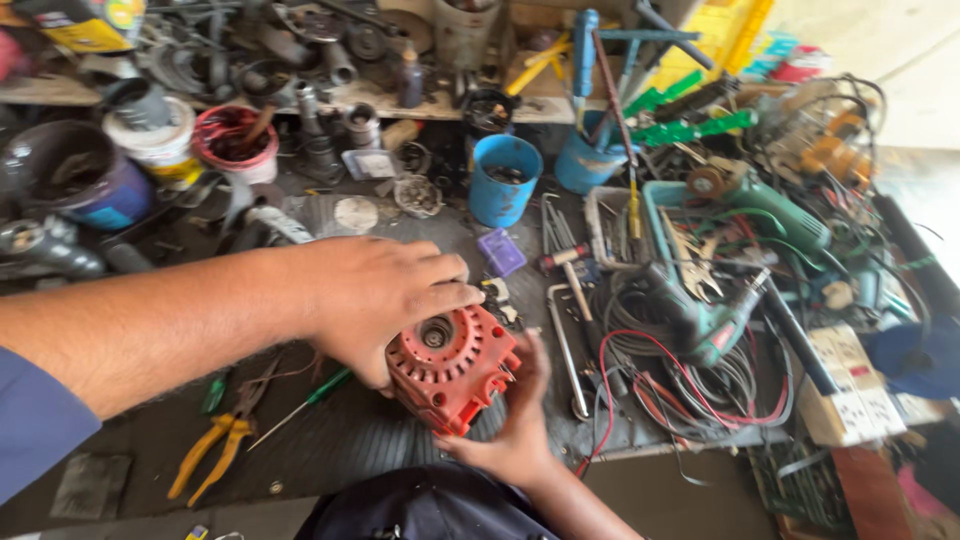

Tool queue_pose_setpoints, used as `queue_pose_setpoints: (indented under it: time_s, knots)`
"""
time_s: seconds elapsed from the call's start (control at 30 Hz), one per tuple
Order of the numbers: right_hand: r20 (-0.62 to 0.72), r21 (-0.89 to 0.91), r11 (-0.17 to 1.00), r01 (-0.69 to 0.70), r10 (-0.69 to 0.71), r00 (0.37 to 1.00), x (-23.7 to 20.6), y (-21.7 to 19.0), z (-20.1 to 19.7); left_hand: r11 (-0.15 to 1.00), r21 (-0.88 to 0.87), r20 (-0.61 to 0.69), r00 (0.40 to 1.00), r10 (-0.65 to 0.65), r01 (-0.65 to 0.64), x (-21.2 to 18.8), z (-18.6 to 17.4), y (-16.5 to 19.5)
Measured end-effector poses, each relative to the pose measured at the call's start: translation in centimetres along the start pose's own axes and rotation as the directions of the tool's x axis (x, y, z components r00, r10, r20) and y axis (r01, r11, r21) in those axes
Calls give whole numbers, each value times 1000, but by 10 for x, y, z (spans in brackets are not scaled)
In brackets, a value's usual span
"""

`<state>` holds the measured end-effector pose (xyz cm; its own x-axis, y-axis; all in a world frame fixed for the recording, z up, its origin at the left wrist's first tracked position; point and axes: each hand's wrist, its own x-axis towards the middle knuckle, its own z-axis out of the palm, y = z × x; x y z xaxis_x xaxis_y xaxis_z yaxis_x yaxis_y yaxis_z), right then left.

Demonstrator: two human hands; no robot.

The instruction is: The person repairs a red power drill on a cluttered workbench. They handle the drill housing and fan cover, pick small parts from a cup, unscrew fasteners with a screwdriver and hex key, use pliers, and work on the switch area at the rear of the drill.

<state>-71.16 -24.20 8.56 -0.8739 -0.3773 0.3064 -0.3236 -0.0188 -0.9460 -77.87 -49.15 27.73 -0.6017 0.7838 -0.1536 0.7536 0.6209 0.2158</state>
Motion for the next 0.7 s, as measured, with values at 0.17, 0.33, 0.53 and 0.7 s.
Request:
queue_pose_setpoints:
  time_s: [0.17,0.33,0.53,0.7]
  knots:
    - [-109,93,975,201,-191,976,18,-29,-9,935,-312,-170,958,-231,170,-42,37,-4]
    - [101,-153,969,195,-181,978,73,-109,-19,763,-627,-321,841,-436,156,-72,103,0]
    - [488,-835,426,347,283,826,138,-180,34,741,-669,-504,770,-392,-61,-54,158,-16]
    - [293,-937,104,333,753,589,142,-194,88,787,-616,-499,791,-353,-38,-52,172,-29]
